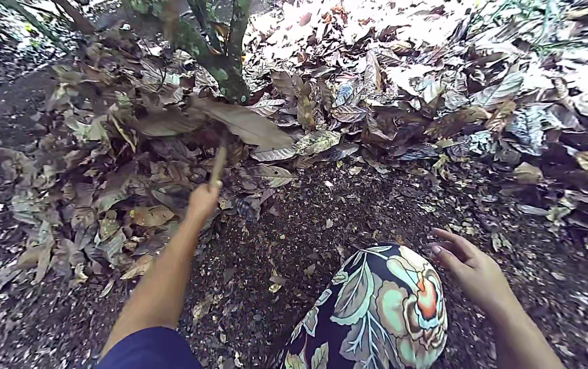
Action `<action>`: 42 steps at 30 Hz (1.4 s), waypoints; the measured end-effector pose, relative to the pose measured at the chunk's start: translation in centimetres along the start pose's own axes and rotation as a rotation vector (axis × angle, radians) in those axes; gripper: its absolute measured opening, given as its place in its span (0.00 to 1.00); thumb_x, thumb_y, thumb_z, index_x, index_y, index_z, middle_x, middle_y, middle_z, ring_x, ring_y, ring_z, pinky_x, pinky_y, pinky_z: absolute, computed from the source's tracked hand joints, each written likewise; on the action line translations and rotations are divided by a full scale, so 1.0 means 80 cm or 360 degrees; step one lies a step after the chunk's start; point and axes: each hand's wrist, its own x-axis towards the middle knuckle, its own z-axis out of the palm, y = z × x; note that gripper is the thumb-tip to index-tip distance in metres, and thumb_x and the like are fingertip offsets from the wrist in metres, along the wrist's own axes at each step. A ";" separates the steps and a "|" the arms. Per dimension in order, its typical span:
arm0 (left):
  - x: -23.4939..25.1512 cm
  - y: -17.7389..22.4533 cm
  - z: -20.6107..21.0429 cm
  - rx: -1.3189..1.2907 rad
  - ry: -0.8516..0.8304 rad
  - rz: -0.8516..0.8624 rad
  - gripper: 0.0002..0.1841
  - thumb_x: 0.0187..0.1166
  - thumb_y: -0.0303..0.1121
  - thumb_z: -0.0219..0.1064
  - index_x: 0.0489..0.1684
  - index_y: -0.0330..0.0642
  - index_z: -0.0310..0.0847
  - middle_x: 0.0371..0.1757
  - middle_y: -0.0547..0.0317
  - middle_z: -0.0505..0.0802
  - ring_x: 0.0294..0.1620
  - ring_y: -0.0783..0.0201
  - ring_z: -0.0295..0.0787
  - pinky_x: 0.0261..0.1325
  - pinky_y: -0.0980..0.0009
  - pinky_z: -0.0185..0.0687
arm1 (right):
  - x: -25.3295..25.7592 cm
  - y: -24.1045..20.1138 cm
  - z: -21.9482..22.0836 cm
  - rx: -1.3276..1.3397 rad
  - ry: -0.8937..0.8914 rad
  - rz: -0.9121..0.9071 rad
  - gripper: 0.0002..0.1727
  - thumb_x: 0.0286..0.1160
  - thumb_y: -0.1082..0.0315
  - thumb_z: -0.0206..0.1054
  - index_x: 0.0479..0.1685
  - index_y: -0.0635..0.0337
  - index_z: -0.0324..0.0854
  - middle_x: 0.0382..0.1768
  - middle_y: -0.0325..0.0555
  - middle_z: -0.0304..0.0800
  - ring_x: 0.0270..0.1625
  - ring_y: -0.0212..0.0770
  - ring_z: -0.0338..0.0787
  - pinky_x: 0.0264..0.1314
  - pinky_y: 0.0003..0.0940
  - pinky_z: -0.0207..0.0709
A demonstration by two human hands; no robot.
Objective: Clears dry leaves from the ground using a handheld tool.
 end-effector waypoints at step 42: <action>0.001 -0.091 -0.054 0.0254 -0.0174 -0.0419 0.37 0.92 0.60 0.45 0.70 0.28 0.78 0.63 0.32 0.88 0.63 0.41 0.88 0.67 0.42 0.80 | 0.038 -0.018 0.018 0.0078 -0.0283 -0.0057 0.31 0.87 0.62 0.58 0.84 0.71 0.64 0.60 0.70 0.86 0.52 0.49 0.92 0.62 0.46 0.84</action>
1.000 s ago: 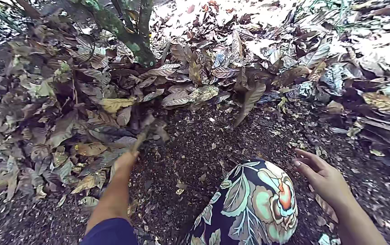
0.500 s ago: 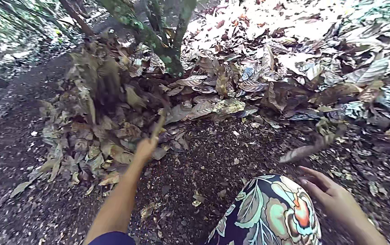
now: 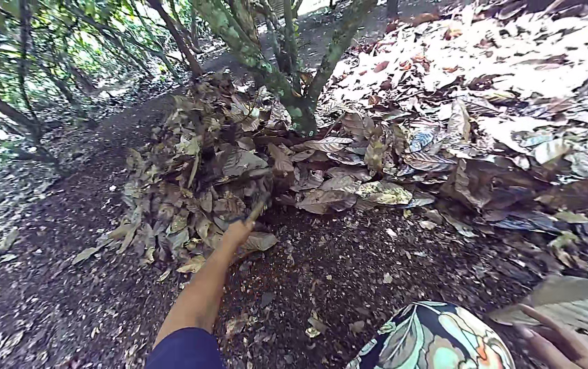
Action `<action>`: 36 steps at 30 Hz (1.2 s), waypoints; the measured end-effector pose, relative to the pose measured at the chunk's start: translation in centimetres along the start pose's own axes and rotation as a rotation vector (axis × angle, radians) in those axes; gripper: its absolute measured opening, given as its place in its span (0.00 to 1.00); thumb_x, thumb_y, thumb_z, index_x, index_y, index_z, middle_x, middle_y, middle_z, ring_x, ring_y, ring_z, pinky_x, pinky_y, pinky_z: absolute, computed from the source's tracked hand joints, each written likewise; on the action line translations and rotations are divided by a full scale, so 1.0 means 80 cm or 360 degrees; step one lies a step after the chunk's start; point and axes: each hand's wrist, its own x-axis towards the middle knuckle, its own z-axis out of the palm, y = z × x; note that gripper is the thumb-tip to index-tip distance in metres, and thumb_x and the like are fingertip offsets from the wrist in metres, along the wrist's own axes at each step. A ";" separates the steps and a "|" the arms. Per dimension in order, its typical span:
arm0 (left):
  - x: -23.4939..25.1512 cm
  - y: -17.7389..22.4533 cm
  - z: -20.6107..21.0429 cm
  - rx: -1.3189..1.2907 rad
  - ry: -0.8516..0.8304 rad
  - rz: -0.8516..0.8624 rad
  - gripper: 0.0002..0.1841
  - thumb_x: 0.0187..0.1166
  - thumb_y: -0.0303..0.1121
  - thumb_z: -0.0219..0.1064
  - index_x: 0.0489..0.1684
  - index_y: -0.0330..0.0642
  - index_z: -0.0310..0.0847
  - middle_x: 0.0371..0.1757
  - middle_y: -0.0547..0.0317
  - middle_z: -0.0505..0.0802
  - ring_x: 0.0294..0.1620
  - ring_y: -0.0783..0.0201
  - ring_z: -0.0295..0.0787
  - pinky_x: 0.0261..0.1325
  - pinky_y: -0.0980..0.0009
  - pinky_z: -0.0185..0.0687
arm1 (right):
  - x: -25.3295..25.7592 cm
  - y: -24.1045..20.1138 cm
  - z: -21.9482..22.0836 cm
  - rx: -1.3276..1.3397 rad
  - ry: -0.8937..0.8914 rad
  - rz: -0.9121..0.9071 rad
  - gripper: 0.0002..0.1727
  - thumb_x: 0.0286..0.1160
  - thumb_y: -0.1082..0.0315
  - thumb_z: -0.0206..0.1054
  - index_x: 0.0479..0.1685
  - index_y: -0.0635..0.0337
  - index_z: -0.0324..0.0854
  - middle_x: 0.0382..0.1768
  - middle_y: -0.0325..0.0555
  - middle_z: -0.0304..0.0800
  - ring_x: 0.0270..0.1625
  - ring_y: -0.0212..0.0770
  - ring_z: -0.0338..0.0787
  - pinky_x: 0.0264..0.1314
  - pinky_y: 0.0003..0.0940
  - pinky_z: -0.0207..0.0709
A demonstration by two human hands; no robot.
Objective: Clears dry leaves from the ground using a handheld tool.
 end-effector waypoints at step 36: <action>-0.459 0.393 0.264 0.0525 -0.1531 0.3473 0.20 0.89 0.37 0.60 0.74 0.42 0.81 0.60 0.45 0.94 0.60 0.45 0.92 0.59 0.50 0.86 | 0.072 0.065 0.154 0.1941 0.0622 0.1195 0.21 0.93 0.61 0.55 0.74 0.65 0.63 0.32 0.48 0.82 0.28 0.40 0.86 0.35 0.38 0.85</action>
